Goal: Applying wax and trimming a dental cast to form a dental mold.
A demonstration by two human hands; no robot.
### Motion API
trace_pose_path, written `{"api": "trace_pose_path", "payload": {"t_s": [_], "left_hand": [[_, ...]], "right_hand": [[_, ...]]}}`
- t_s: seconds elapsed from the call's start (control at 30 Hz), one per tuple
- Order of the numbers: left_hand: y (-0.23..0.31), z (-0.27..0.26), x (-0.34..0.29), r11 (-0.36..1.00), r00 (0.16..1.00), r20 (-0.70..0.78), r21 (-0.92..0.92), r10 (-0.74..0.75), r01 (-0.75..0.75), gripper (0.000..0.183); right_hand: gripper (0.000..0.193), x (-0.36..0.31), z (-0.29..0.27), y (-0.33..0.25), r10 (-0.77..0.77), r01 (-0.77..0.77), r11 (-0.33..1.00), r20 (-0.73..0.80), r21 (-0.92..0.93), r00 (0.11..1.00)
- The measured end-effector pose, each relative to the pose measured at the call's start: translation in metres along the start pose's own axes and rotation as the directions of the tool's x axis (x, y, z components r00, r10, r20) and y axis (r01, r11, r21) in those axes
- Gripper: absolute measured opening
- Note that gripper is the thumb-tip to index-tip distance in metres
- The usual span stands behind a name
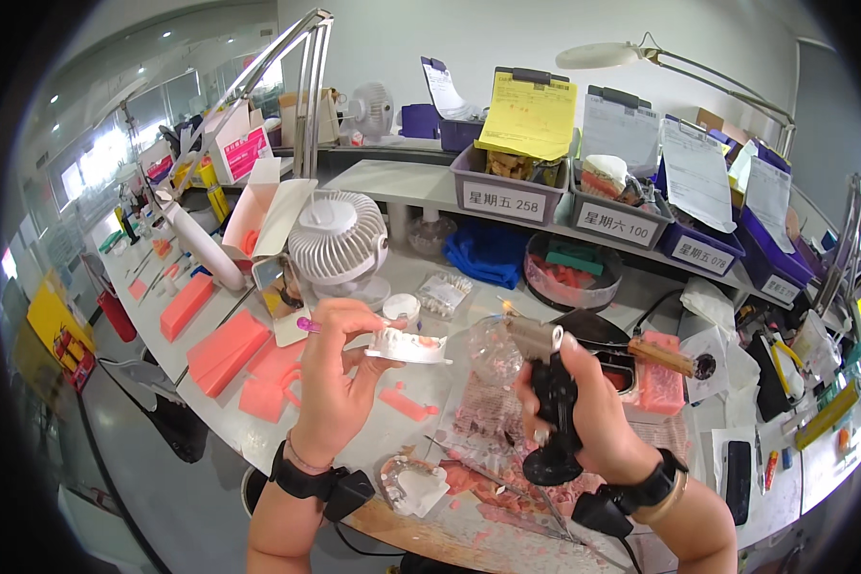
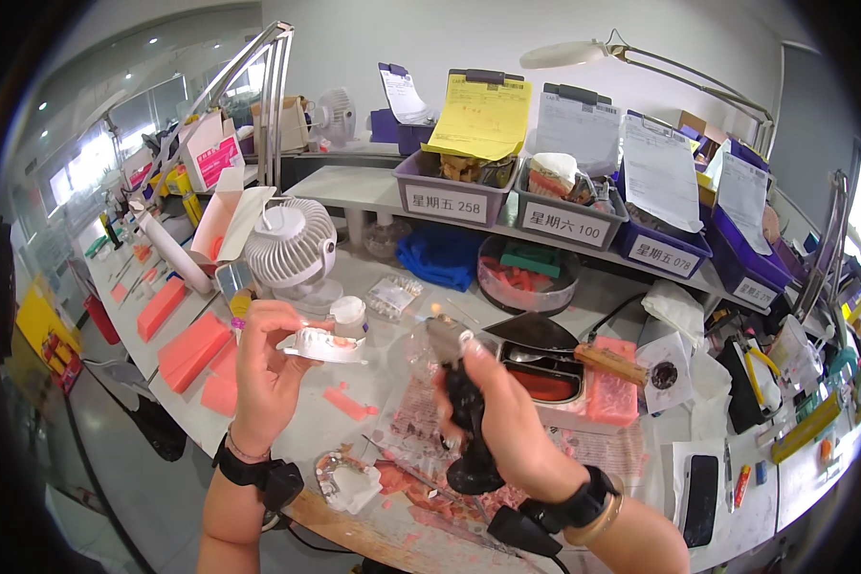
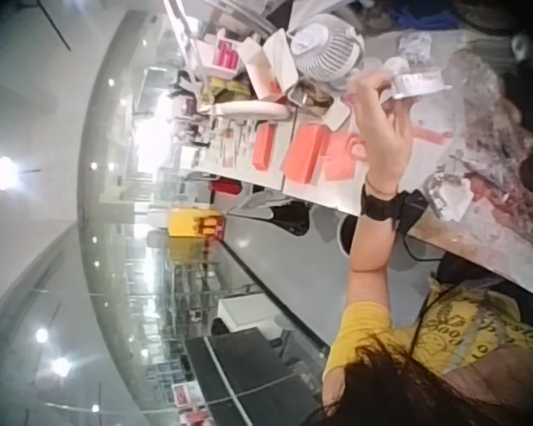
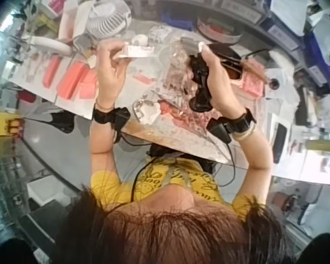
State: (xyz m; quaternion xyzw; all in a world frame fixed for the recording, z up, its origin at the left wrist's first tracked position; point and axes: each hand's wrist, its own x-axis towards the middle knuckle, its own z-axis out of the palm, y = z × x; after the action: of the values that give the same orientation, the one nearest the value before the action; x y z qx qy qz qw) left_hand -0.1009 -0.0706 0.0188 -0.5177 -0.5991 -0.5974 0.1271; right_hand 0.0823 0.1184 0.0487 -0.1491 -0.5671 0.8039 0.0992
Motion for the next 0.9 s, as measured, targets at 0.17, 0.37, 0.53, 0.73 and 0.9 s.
{"api": "trace_pose_path", "payload": {"t_s": [0.17, 0.37, 0.53, 0.73, 0.9], "left_hand": [[0.000, 0.002, -0.002, 1.000, 1.000, 0.002, 0.000, 0.001, -0.001, 0.030], [-0.005, 0.001, -0.004, 0.995, 0.997, 0.027, 0.070, 0.070, -0.072, 0.032], [-0.002, -0.002, -0.002, 0.988, 0.994, 0.069, 0.121, 0.083, -0.091, 0.039], [-0.003, 0.000, -0.001, 0.965, 0.970, 0.000, 0.100, 0.245, -0.244, 0.034], [0.010, -0.003, -0.001, 0.946, 0.975, -0.065, 0.264, 0.211, -0.187, 0.032]], "right_hand": [[0.043, -0.033, 0.020, -0.015, -0.016, 0.038, 0.985, 0.128, -0.166, 0.992], [0.039, -0.040, 0.017, -0.015, -0.002, 0.078, 0.963, 0.282, -0.258, 0.959], [0.048, -0.029, 0.011, -0.015, 0.064, -0.039, 0.984, 0.142, -0.172, 0.988], [0.058, -0.002, -0.002, -0.010, 0.051, -0.050, 0.993, -0.002, 0.106, 0.999], [0.054, 0.012, -0.008, -0.005, 0.084, -0.078, 0.977, -0.021, 0.199, 0.996]]}}
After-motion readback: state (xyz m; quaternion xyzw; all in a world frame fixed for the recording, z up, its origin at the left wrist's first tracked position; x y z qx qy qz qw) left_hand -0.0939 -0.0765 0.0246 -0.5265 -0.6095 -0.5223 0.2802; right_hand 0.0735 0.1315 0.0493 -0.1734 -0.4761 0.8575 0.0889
